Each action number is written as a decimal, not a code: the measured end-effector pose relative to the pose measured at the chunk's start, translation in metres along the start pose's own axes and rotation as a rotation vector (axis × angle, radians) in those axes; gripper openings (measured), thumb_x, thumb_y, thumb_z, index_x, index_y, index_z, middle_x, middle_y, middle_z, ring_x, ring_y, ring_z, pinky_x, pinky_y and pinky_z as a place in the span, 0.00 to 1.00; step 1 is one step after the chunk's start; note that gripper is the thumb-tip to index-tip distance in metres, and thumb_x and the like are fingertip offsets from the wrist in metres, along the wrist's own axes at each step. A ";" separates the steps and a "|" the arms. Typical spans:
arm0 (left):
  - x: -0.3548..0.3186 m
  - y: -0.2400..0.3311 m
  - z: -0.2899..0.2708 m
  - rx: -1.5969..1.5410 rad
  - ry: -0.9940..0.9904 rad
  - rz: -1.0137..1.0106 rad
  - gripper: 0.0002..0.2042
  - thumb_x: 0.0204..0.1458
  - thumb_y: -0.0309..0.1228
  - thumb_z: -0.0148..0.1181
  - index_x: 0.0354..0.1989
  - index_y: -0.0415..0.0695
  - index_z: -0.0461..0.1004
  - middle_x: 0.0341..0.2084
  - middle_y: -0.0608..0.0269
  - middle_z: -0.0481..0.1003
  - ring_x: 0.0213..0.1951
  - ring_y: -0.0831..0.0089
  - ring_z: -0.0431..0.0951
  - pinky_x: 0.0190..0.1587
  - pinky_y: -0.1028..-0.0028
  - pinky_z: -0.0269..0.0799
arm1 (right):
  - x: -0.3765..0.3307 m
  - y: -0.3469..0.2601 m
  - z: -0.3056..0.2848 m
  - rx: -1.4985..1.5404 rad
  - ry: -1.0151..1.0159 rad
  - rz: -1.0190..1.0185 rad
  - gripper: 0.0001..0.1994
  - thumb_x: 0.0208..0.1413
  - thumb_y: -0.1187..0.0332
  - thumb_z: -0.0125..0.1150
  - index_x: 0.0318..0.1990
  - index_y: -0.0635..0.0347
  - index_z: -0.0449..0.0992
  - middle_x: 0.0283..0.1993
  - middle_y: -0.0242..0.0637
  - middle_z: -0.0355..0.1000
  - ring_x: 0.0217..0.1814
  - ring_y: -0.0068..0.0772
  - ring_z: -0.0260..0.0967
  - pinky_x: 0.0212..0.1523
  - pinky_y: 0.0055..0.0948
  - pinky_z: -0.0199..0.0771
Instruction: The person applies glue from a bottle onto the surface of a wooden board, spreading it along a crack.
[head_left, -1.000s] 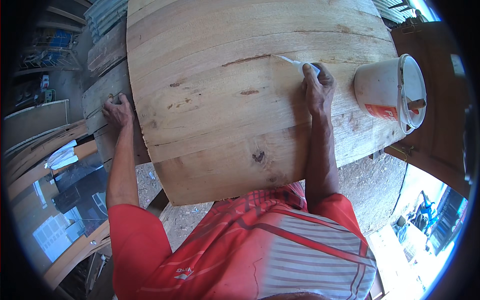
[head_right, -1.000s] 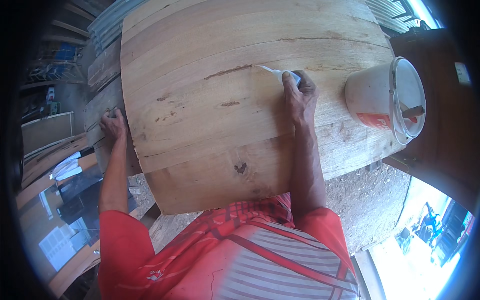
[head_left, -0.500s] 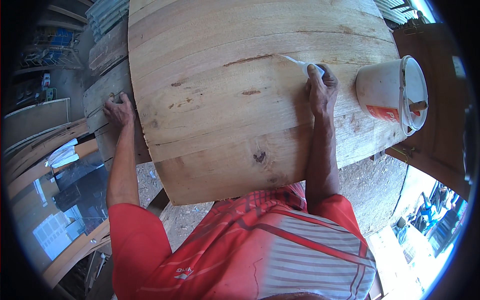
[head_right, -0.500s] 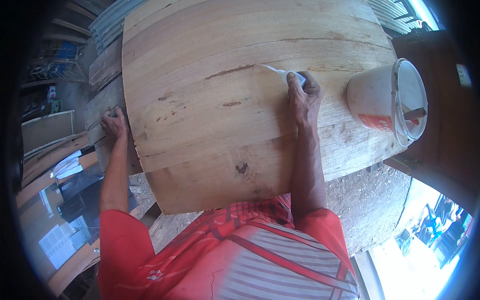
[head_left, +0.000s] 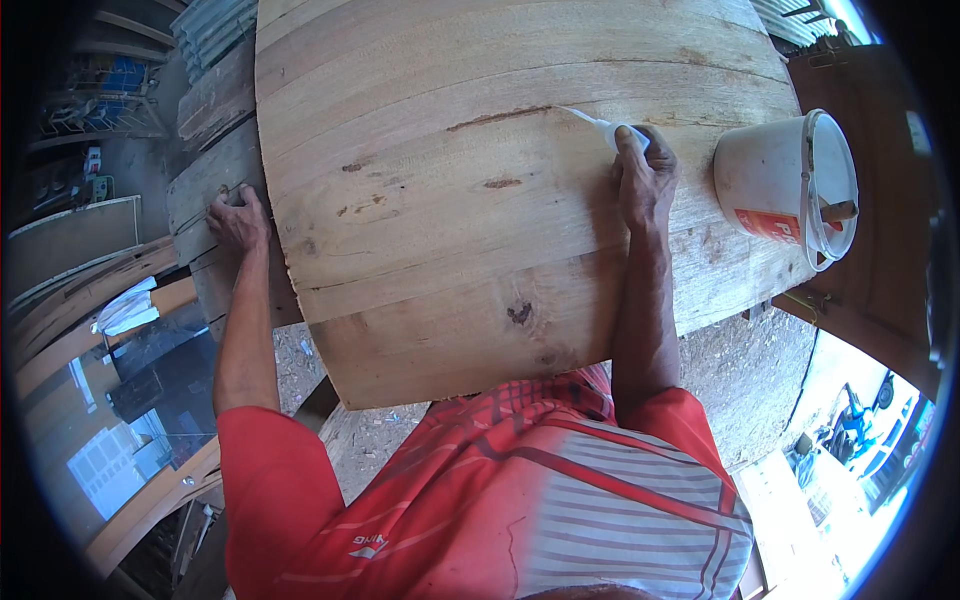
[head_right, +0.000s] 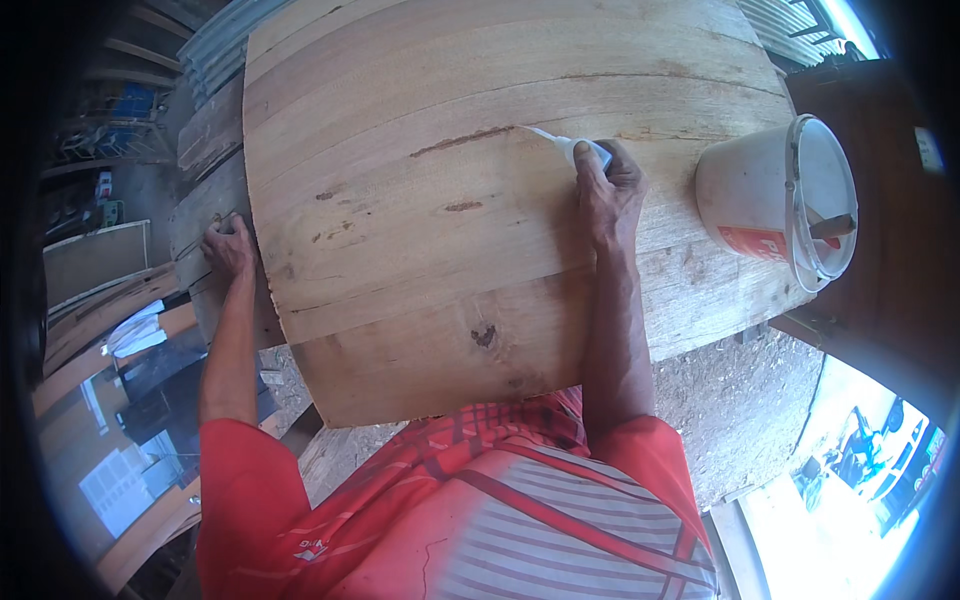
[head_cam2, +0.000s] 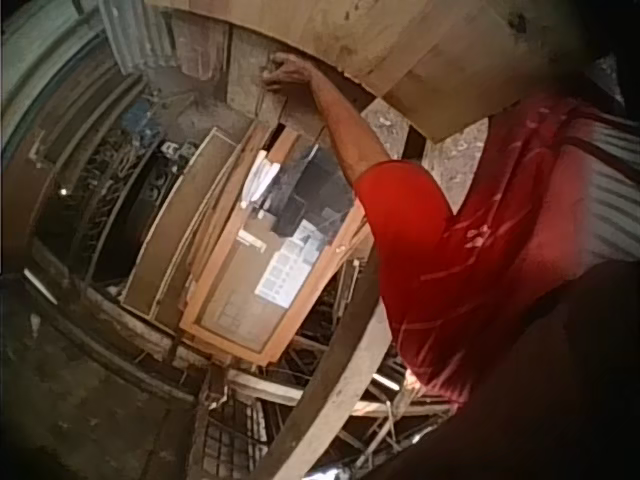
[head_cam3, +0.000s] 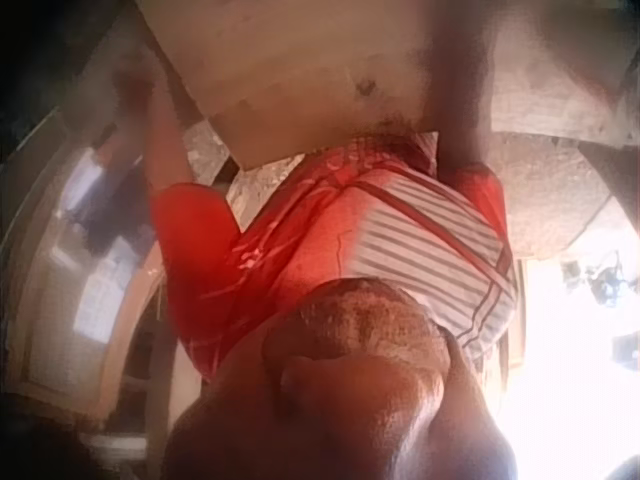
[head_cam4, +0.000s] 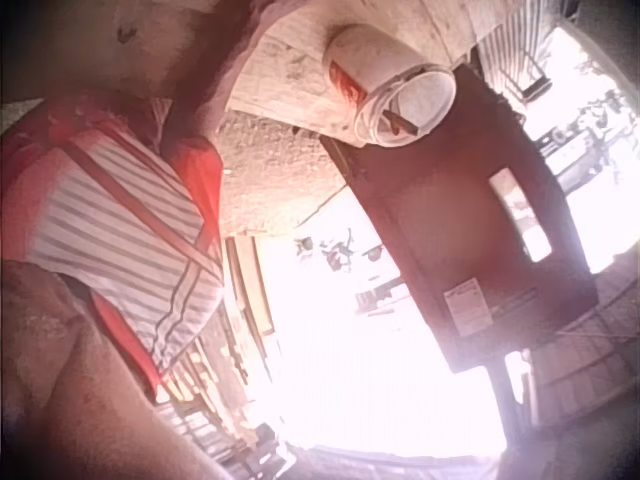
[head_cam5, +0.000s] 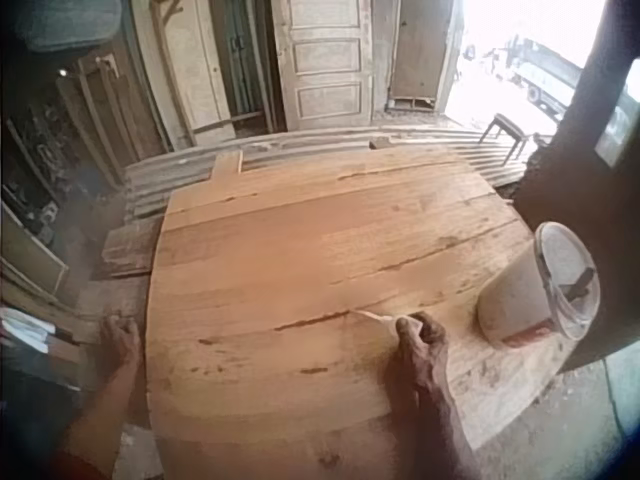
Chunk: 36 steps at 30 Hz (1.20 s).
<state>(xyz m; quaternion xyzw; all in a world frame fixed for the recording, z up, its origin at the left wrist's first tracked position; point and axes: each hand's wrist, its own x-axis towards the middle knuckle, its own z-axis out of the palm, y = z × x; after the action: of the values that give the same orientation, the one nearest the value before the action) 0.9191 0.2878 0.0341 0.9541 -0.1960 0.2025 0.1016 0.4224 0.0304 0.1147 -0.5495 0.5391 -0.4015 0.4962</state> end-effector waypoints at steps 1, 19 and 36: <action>0.000 0.000 0.000 -0.003 -0.002 -0.001 0.29 0.51 0.52 0.59 0.52 0.39 0.71 0.51 0.44 0.71 0.58 0.48 0.67 0.60 0.53 0.62 | 0.000 0.000 0.000 -0.003 0.005 -0.010 0.11 0.63 0.62 0.60 0.38 0.63 0.79 0.19 0.24 0.65 0.19 0.13 0.57 0.20 0.19 0.54; 0.002 -0.001 -0.001 0.026 -0.002 0.015 0.28 0.51 0.52 0.59 0.51 0.39 0.72 0.52 0.44 0.71 0.57 0.49 0.68 0.60 0.54 0.64 | 0.004 0.010 -0.003 0.019 0.048 -0.025 0.11 0.63 0.63 0.60 0.38 0.63 0.79 0.19 0.24 0.65 0.19 0.13 0.57 0.20 0.19 0.54; 0.003 -0.008 0.008 0.015 0.039 0.032 0.27 0.49 0.51 0.62 0.49 0.41 0.72 0.50 0.46 0.72 0.56 0.48 0.68 0.57 0.52 0.64 | 0.005 0.007 -0.010 0.059 0.058 0.024 0.12 0.62 0.63 0.61 0.37 0.65 0.79 0.22 0.23 0.65 0.24 0.13 0.57 0.24 0.19 0.56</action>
<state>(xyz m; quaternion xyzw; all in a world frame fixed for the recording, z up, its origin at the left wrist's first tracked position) 0.9279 0.2912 0.0274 0.9475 -0.2075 0.2242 0.0948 0.4121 0.0251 0.1089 -0.5162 0.5479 -0.4271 0.5009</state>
